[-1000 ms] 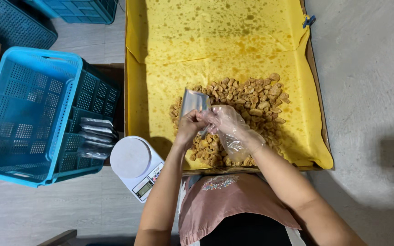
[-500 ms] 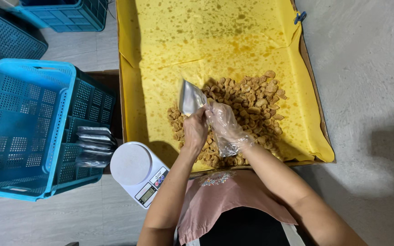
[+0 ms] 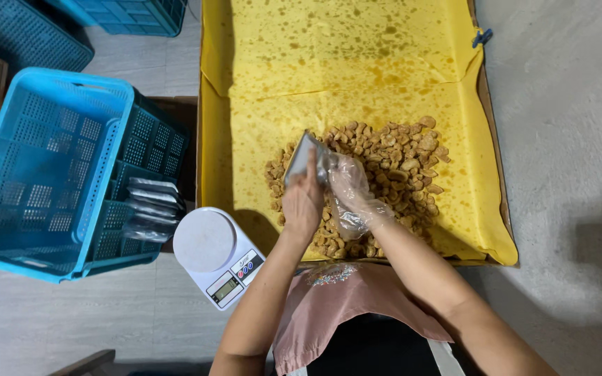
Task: The person scoops fried snacks from a yellow tray into small clear plastic bags, weighs each bag on a digital scale, and places the filled bags into a blue basket. The process repeats multiple times throughout the clip.
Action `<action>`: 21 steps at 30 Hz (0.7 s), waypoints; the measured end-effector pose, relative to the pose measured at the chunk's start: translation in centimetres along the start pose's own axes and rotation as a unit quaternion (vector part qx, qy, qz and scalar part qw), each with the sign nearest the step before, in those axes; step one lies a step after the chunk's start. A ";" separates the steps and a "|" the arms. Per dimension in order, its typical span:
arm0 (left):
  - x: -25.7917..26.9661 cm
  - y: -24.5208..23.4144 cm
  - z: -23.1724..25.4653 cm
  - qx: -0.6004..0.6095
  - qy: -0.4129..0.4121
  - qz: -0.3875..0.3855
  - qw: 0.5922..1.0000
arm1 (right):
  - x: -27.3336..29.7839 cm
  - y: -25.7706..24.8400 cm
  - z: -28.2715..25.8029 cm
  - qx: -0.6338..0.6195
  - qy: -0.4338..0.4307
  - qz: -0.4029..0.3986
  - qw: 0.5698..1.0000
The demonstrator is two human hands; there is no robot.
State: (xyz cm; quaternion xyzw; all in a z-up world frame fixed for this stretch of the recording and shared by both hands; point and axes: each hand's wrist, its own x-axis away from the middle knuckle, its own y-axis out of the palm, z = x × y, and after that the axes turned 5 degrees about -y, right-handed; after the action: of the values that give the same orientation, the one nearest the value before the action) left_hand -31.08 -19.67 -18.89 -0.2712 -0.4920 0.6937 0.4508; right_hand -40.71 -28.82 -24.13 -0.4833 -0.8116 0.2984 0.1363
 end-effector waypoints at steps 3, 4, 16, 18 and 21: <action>-0.5 -0.8 -1.0 0.012 -0.038 0.059 0.997 | 0.2 -0.5 -1.5 -0.001 -0.036 0.002 0.999; -0.6 -0.8 -1.3 0.015 -0.038 0.079 0.996 | 0.4 -0.8 -1.9 -0.009 -0.065 0.011 0.998; -1.9 -4.3 -13.0 0.574 -0.091 -0.057 0.812 | 2.9 -10.5 -7.7 -0.544 -0.130 -0.190 0.807; -2.6 -4.0 -16.0 0.630 -0.157 -0.101 0.754 | 4.2 -13.7 -8.1 -0.596 -0.115 -0.211 0.766; -3.6 -1.5 -17.2 0.747 -0.108 -0.149 0.639 | 3.8 -14.6 -8.8 -0.531 -0.048 -0.197 0.823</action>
State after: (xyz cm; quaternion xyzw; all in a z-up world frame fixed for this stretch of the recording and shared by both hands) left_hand -14.82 -15.13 -24.12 0.3118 0.1149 0.7730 0.5404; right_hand -48.40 -27.65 -8.48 -0.2955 -0.9280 -0.1894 -0.1246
